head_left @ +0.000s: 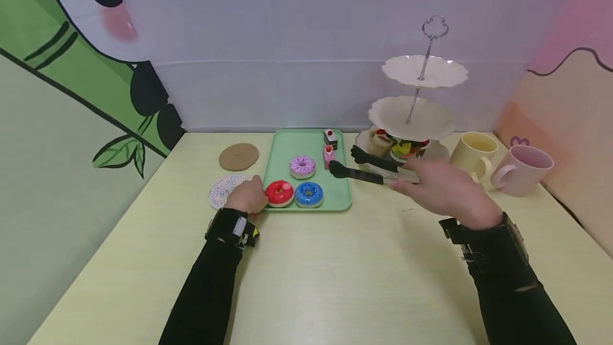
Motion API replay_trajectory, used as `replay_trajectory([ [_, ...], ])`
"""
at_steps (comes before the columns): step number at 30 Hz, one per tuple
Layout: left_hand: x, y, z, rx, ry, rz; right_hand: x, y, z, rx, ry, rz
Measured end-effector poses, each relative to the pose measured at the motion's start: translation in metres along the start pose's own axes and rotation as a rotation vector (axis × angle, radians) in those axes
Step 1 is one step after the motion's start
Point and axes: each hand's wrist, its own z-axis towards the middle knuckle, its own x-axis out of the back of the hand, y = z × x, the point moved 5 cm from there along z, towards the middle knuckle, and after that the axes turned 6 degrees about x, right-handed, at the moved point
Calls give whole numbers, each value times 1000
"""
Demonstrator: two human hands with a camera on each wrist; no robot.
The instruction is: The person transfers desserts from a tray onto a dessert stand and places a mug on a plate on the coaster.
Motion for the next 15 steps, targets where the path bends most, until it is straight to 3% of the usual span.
replay_trajectory([
  [7,-2,-1,3,-3,0,4,-16,-12,13,92,43,54],
  [15,1,2,1,-28,3,34,-41,-12,29,113,-44,111],
])
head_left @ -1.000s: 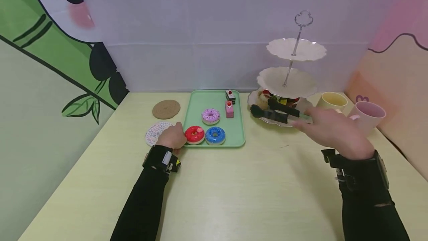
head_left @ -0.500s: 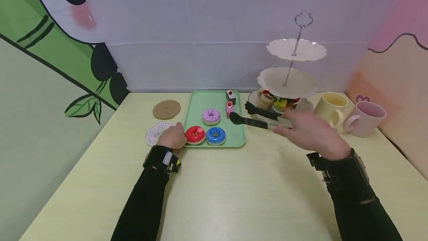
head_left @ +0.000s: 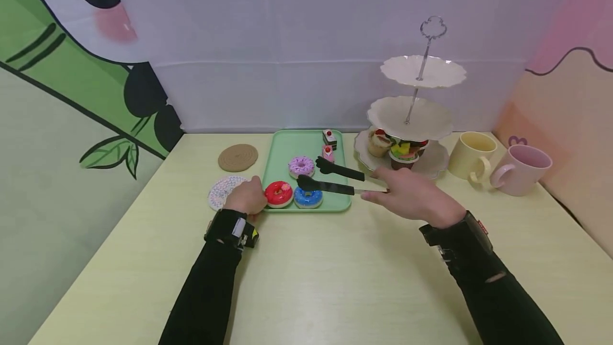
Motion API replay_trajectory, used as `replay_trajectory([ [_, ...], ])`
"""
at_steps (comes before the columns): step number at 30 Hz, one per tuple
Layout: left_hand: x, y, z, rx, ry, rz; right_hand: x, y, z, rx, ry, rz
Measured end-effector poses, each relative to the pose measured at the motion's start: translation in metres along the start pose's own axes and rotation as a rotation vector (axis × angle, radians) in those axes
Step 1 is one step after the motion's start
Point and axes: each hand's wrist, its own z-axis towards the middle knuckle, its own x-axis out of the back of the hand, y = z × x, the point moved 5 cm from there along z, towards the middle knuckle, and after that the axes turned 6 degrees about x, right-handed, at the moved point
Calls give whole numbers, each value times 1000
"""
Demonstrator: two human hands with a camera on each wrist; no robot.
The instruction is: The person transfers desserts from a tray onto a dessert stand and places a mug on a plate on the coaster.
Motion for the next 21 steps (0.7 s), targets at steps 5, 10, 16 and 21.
replay_trajectory([
  [5,0,1,0,6,-2,5,-11,0,7,22,-33,-18],
  [10,0,1,0,6,-3,0,-18,0,10,36,-49,-42],
  [16,1,0,0,8,-4,-15,-23,2,12,38,-59,-39],
  [21,1,0,-1,2,-3,-23,-25,5,13,37,-82,-31],
])
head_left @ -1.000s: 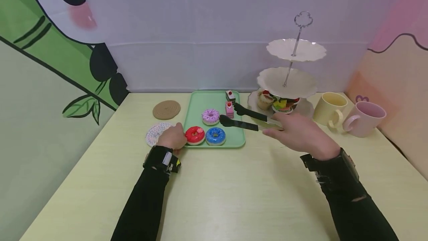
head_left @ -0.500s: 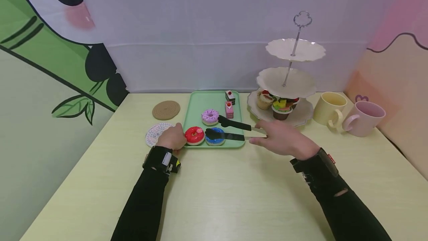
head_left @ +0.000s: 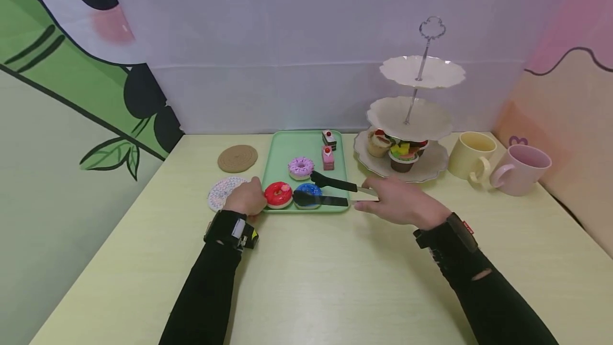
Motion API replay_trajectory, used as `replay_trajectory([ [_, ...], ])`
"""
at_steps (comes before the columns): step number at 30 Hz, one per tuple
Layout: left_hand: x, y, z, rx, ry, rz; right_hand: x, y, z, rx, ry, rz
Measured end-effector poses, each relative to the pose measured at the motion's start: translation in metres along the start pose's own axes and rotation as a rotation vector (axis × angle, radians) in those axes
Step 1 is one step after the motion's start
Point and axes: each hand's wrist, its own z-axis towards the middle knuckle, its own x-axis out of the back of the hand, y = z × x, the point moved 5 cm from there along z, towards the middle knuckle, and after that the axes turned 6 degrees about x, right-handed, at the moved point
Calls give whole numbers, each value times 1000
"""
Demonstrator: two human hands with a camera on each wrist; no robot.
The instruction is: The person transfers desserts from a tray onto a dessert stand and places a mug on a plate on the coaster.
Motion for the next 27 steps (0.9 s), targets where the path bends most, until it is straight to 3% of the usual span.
replay_trajectory([
  [15,1,0,-1,-1,2,-8,-4,8,0,9,-1,-39],
  [27,0,0,1,-2,0,-7,-5,21,3,-62,2,-113],
])
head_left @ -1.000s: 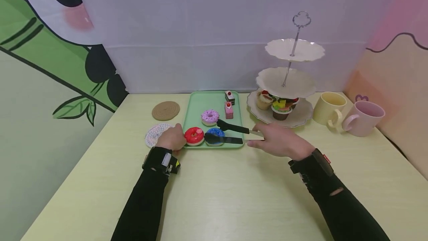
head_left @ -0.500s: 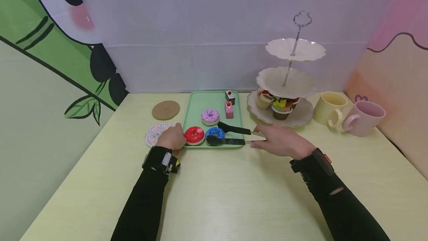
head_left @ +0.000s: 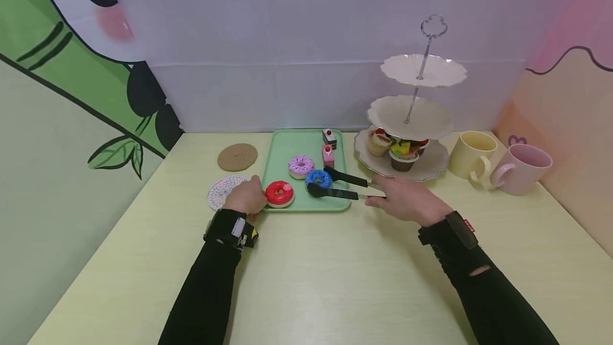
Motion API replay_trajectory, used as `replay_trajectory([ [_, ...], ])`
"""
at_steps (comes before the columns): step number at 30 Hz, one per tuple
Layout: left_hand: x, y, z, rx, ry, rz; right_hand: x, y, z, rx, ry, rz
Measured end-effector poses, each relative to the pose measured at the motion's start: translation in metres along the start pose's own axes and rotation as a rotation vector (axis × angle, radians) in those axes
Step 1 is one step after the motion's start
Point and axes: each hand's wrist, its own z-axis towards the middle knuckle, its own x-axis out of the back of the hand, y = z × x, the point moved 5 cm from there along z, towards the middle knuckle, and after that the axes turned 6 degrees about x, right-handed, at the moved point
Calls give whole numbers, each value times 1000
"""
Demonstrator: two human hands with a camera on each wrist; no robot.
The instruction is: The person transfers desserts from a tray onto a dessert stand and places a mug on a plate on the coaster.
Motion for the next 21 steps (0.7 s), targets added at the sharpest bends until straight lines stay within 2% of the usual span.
replay_trajectory([
  [12,-1,0,2,-24,2,17,-1,1,0,1,-17,27],
  [21,-2,0,2,-19,0,4,5,1,-1,-6,2,14],
])
